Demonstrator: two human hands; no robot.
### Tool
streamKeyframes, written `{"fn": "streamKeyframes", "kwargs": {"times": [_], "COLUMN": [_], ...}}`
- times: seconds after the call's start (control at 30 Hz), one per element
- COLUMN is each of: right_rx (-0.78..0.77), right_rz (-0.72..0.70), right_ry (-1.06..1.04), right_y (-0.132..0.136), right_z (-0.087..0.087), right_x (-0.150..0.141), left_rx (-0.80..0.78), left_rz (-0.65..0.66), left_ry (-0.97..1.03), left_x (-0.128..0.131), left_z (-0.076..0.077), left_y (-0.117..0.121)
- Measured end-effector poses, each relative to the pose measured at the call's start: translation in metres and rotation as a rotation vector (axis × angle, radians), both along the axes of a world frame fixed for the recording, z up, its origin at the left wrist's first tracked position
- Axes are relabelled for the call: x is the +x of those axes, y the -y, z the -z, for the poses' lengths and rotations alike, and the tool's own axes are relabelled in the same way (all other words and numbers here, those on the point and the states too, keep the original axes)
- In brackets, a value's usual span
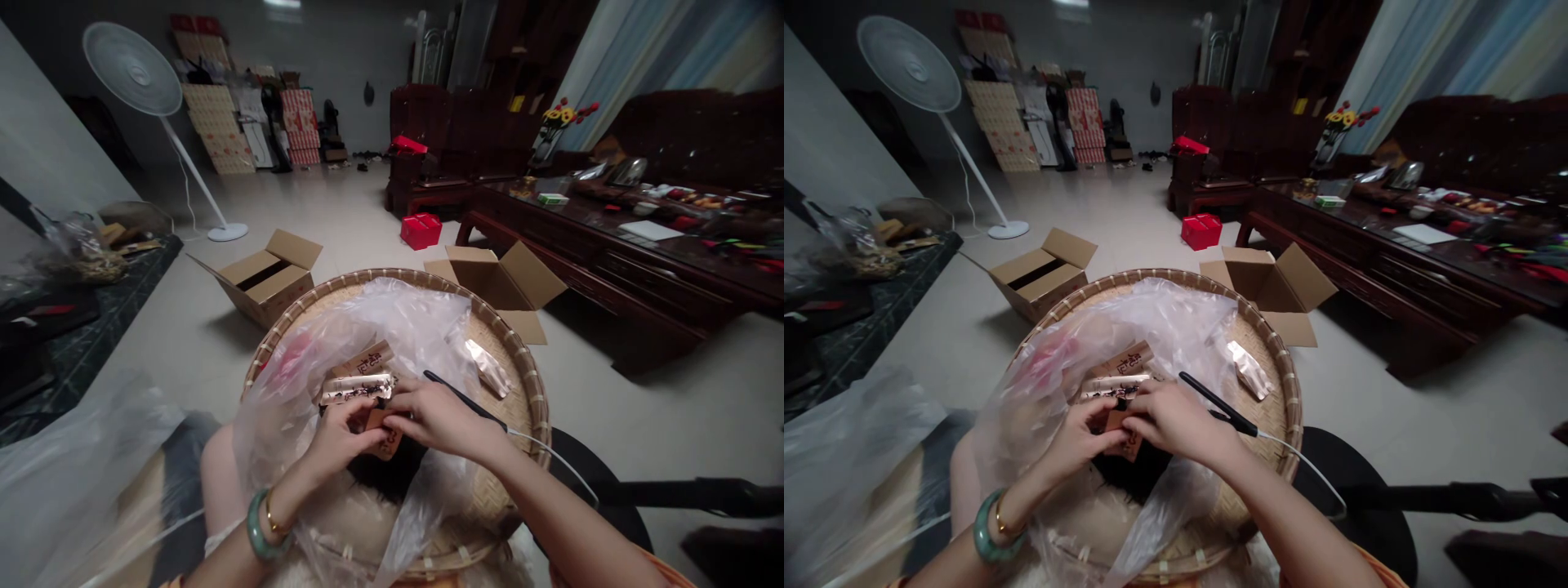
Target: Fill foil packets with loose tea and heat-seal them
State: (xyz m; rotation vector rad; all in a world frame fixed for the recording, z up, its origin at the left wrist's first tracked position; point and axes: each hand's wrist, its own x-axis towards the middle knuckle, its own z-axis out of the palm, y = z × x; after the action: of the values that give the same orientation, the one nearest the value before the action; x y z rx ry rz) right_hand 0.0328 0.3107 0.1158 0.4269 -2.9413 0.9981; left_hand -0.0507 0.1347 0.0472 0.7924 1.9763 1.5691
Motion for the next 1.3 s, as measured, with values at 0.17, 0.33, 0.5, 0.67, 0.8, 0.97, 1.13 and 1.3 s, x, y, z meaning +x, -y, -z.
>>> {"fn": "streamKeyframes", "kwargs": {"times": [0.17, 0.33, 0.5, 0.67, 0.8, 0.97, 1.13, 1.3], "right_rx": [-0.394, -0.690, -0.757, -0.823, -0.868, -0.295, 0.504, 0.640], "right_rz": [0.305, 0.385, 0.439, 0.478, 0.547, 0.537, 0.668, 0.681], "right_ry": [0.026, 0.294, 0.286, 0.263, 0.255, -0.017, -0.080, 0.104], "right_y": [-0.005, -0.007, -0.009, -0.004, -0.002, -0.015, -0.033, -0.049], "right_z": [0.019, 0.043, 0.053, 0.063, 0.072, 0.075, 0.092, 0.113], "right_x": [-0.007, -0.013, -0.015, -0.018, -0.017, 0.004, 0.032, 0.039], "left_rx": [0.077, 0.087, 0.089, 0.149, 0.062, 0.076, 0.132, 0.131], "left_rz": [-0.037, -0.078, -0.241, -0.162, -0.061, -0.211, -0.229, -0.209], "left_ry": [0.292, 0.431, 0.396, 0.552, 0.701, 0.739, 0.757, 0.753], "left_x": [0.004, 0.006, 0.009, 0.019, 0.021, 0.009, 0.007, 0.011], "left_z": [-0.006, -0.008, 0.001, 0.006, 0.003, -0.002, -0.002, -0.002], "left_y": [-0.005, -0.009, -0.014, -0.019, -0.018, -0.007, -0.002, -0.004]}}
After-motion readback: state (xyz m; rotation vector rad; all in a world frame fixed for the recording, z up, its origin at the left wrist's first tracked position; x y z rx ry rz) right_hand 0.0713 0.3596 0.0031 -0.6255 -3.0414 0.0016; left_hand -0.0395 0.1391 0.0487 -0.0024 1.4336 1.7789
